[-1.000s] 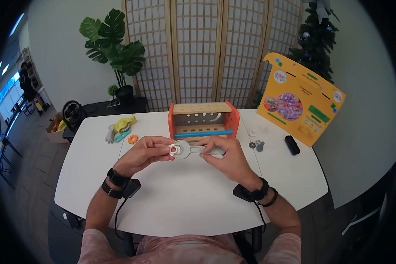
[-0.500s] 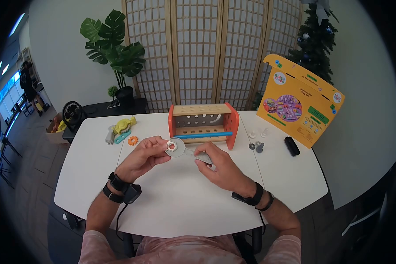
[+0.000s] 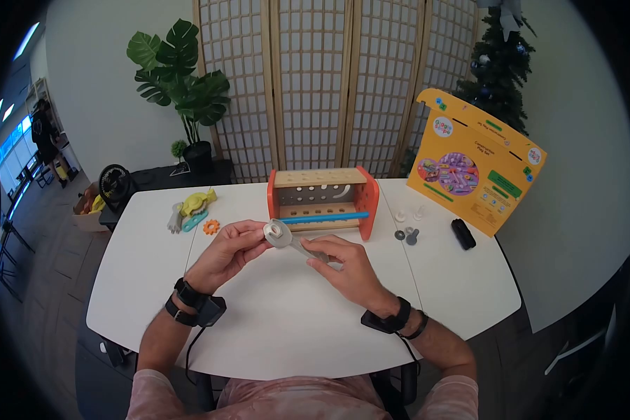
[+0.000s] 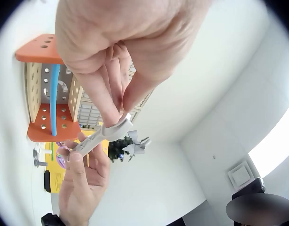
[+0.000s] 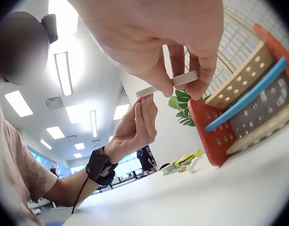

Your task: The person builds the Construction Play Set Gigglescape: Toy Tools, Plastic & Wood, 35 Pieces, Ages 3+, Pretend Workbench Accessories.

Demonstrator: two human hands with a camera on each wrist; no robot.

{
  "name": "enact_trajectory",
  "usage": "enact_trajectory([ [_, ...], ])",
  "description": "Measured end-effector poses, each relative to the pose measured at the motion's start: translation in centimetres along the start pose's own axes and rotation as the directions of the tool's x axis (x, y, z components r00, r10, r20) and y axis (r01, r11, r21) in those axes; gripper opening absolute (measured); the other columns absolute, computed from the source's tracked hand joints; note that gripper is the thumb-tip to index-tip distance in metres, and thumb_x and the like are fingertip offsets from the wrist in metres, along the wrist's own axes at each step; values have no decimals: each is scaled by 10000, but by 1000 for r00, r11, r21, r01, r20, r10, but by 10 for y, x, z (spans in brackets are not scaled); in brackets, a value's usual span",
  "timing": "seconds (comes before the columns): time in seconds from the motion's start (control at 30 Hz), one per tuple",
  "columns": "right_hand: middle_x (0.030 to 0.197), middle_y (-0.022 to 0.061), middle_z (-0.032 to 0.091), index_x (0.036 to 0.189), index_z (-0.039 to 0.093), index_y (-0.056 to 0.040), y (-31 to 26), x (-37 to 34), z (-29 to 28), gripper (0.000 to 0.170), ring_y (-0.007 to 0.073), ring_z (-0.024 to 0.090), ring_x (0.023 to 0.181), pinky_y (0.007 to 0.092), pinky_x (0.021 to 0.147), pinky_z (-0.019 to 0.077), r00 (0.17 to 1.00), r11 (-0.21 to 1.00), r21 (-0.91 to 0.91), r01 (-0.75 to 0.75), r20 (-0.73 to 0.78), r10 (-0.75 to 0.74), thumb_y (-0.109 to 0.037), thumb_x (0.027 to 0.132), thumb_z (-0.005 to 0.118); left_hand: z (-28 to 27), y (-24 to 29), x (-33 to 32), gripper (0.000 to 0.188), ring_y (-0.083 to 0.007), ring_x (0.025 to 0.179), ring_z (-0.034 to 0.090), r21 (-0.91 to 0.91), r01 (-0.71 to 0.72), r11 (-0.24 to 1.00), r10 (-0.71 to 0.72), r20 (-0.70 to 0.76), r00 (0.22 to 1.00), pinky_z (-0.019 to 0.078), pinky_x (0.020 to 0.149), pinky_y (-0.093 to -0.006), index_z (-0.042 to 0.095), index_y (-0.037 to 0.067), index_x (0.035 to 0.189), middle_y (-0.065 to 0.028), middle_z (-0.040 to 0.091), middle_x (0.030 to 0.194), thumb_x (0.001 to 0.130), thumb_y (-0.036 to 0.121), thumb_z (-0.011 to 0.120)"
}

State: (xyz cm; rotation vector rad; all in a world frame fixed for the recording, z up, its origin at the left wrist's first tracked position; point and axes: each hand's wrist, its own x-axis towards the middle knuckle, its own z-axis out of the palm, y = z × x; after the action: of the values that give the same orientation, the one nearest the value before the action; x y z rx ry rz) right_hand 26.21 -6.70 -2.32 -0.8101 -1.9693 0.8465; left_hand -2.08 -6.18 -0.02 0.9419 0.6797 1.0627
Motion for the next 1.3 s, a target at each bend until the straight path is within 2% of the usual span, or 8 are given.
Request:
enact_trajectory([
  [0.33, 1353, 155, 705, 1578, 500, 18, 6, -14, 24, 514, 205, 732, 1150, 362, 1000, 639, 819, 622, 541, -566, 453, 351, -161, 1118, 642, -18, -11, 9, 151, -85, 815, 762, 331, -24, 943, 67, -119, 991, 617, 767, -186, 724, 52, 1030, -48, 788, 932, 1050, 197, 758],
  [0.67, 1392, 143, 678, 1574, 491, -24, 33, -24, 30, 466, 218, 725, 1182, 351, 1046, 612, 754, 389, 651, -652, 504, 422, -183, 1146, 583, -39, 3, 9, 271, -80, 594, 676, 423, -14, 906, 138, -263, 955, 464, 524, -212, 697, 54, 1012, 20, 671, 680, 1054, 315, 753],
  [0.8, 1352, 132, 687, 1560, 502, -11, 47, -29, 24, 491, 225, 719, 1187, 356, 1058, 607, 758, 399, 657, -640, 455, 467, -199, 1126, 633, -96, 6, 20, 196, -135, 613, 697, 815, -46, 578, 426, -253, 869, 545, 585, -256, 700, 42, 1113, -19, 719, 742, 1020, 208, 746],
  [0.87, 1344, 132, 689, 1559, 503, -11, 53, -28, 23, 497, 226, 721, 1182, 356, 1059, 607, 761, 406, 658, -634, 437, 479, -200, 1121, 644, -137, -4, 30, 229, -132, 554, 665, 984, -175, -19, 573, 154, 805, 526, 529, -238, 700, 35, 1145, -9, 706, 767, 970, 159, 780],
  [0.9, 1349, 144, 690, 1562, 498, -13, 54, -26, 23, 484, 223, 725, 1172, 343, 1045, 615, 753, 398, 661, -636, 420, 506, -183, 1126, 627, -142, -5, 26, 342, -250, 782, 746, 995, 8, 96, 455, -51, 889, 597, 749, -376, 717, 59, 1177, -65, 769, 873, 865, 142, 830],
  [1.07, 1319, 132, 693, 1545, 504, 11, 63, -18, 22, 512, 226, 725, 1165, 352, 1056, 608, 753, 392, 674, -626, 390, 530, -199, 1108, 667, -136, -19, 32, 361, -294, 799, 744, 977, 3, 213, 354, -80, 932, 599, 771, -400, 764, 82, 1214, -97, 774, 964, 885, 218, 822],
  [1.13, 1340, 138, 691, 1568, 480, 0, 66, -13, 24, 512, 207, 731, 1151, 315, 1014, 627, 760, 409, 670, -620, 382, 526, -187, 1119, 641, -129, -23, 36, 311, -292, 798, 749, 1000, 21, -19, 398, -12, 917, 608, 785, -405, 798, 62, 1117, -104, 781, 941, 878, 259, 824],
  [1.3, 1282, 112, 696, 1562, 483, 6, 73, 1, 26, 534, 190, 727, 1100, 318, 988, 623, 780, 449, 669, -592, 336, 528, -216, 1111, 664, -126, -30, 51, 259, -296, 835, 772, 997, 59, -50, 341, -39, 939, 623, 818, -403, 818, 39, 983, -129, 805, 933, 856, 264, 831],
])
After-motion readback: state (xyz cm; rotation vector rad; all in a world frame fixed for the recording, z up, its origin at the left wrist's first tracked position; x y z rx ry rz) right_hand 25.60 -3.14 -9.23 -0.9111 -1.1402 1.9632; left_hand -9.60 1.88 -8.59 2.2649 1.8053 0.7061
